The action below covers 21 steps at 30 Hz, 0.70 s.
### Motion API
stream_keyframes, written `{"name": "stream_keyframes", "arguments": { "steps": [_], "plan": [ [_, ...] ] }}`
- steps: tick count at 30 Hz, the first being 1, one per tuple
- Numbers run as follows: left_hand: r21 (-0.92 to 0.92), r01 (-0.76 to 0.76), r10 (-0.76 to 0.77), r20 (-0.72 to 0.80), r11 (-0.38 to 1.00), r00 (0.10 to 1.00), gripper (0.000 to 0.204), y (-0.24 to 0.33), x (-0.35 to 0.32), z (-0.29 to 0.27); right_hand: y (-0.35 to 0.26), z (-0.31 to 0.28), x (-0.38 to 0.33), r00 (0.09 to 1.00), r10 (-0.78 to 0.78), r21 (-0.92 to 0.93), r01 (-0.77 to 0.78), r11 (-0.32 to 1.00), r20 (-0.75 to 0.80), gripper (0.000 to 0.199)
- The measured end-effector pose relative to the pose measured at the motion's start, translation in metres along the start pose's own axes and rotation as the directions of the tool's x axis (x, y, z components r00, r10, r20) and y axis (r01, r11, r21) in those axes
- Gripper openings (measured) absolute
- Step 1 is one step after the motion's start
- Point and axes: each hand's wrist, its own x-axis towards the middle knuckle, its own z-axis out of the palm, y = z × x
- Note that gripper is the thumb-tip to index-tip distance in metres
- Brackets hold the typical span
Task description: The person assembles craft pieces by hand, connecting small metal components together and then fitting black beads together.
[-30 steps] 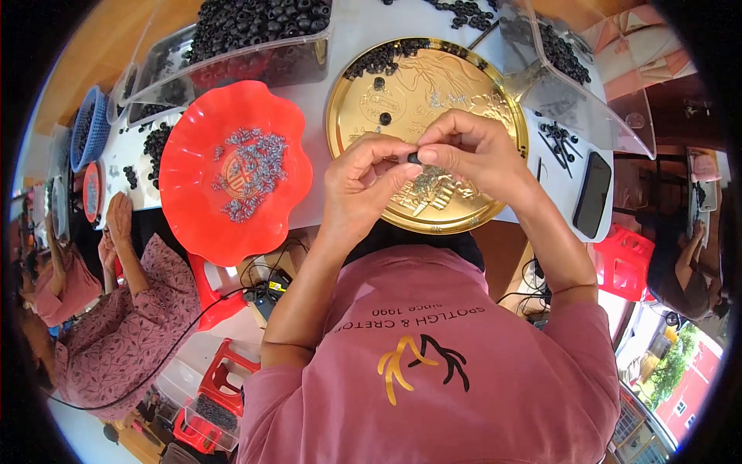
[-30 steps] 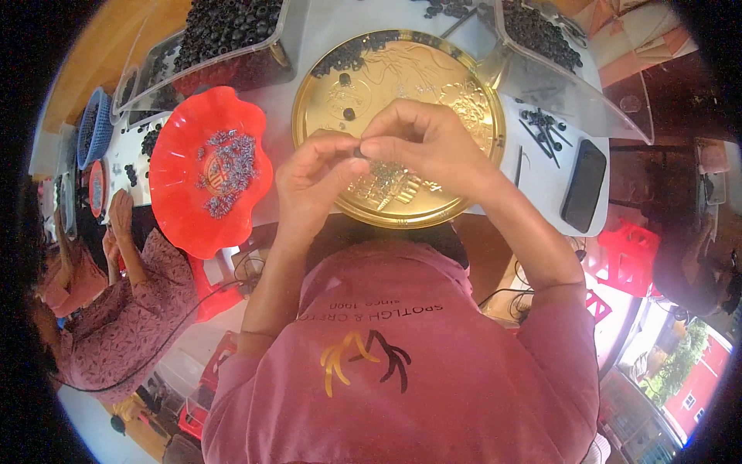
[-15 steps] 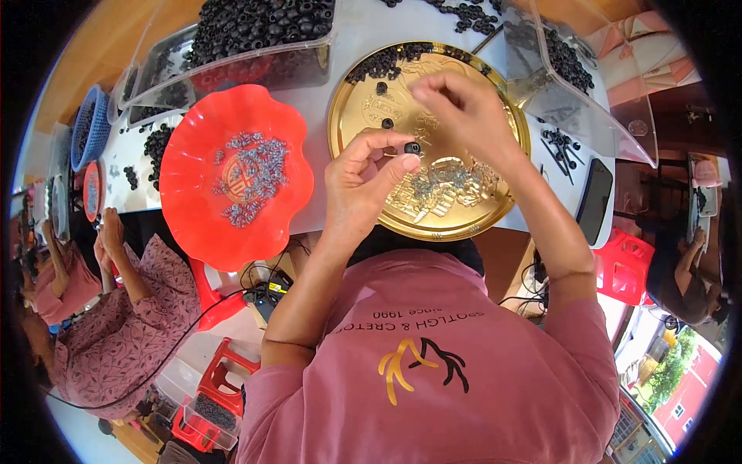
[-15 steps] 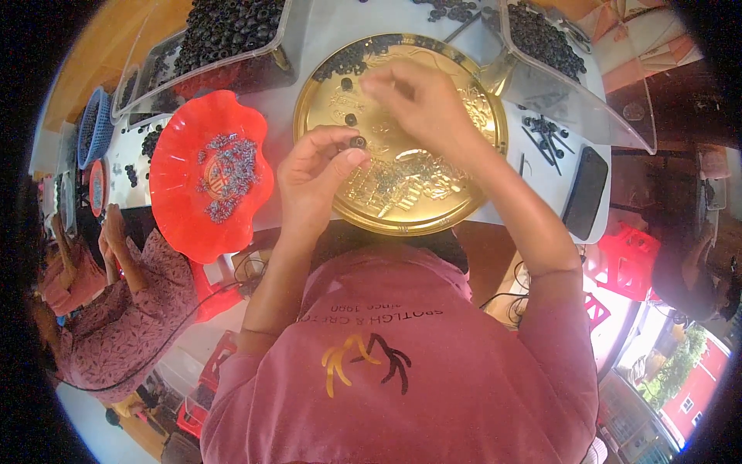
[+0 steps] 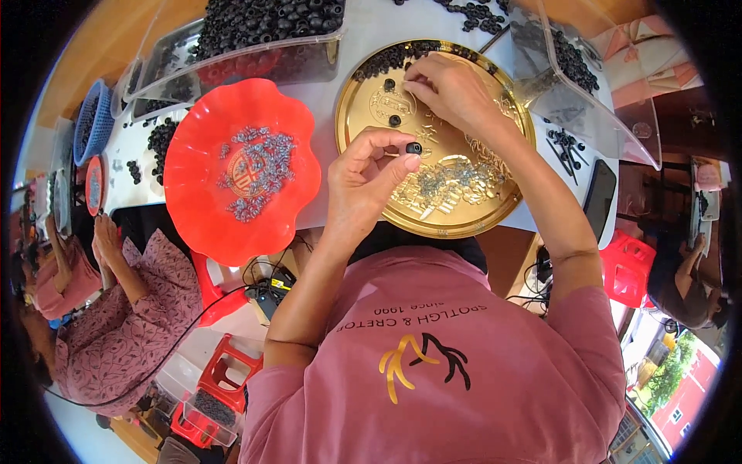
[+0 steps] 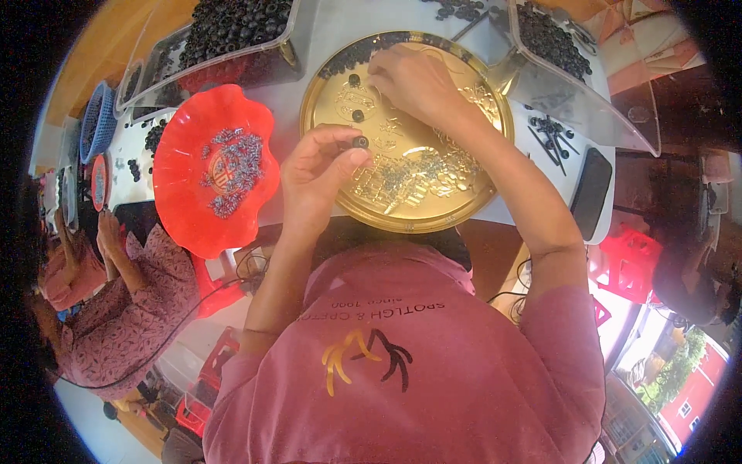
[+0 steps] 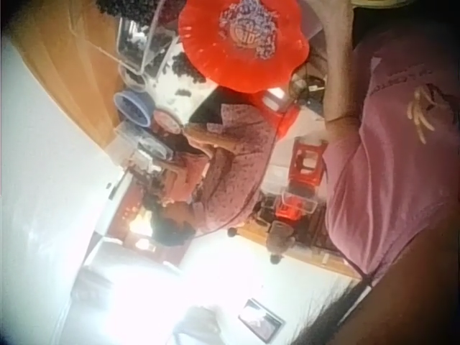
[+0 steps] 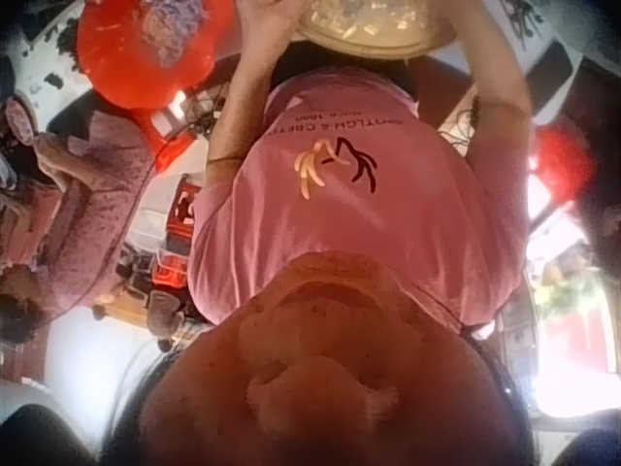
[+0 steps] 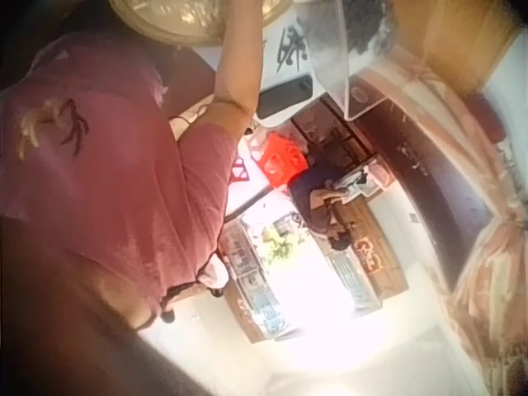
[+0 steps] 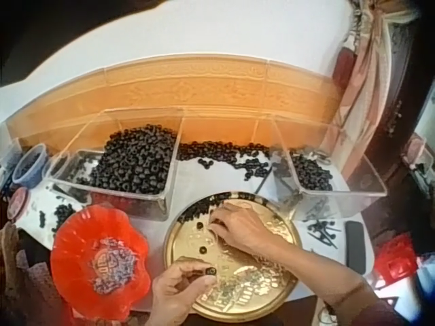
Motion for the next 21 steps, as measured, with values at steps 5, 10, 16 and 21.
{"name": "stream_keyframes", "arguments": {
  "steps": [5, 10, 16, 21],
  "plan": [
    [0.044, 0.004, -0.004, -0.001, 0.999, 1.000, 0.025, 0.007, -0.001, 0.003, -0.024, -0.030, -0.023, 0.952, 0.262, 0.597, -0.303, 0.743, 0.158, 0.019],
    [-0.030, -0.037, 0.037, -0.006, 0.999, 0.999, 0.024, 0.012, -0.001, 0.008, -0.042, -0.045, -0.048, 0.935, 0.260, 0.872, -0.326, 0.364, 0.241, 0.029],
    [-0.101, -0.089, 0.089, -0.004, 0.991, 0.996, 0.024, 0.013, -0.004, 0.010, -0.054, -0.045, -0.065, 0.929, 0.291, 0.912, -0.308, 0.270, 0.228, 0.027],
    [-0.129, -0.085, 0.085, -0.004, 0.988, 0.996, 0.024, 0.012, -0.006, 0.010, -0.060, -0.041, -0.073, 0.923, 0.308, 0.922, -0.309, 0.232, 0.232, 0.026]
  ]
}}
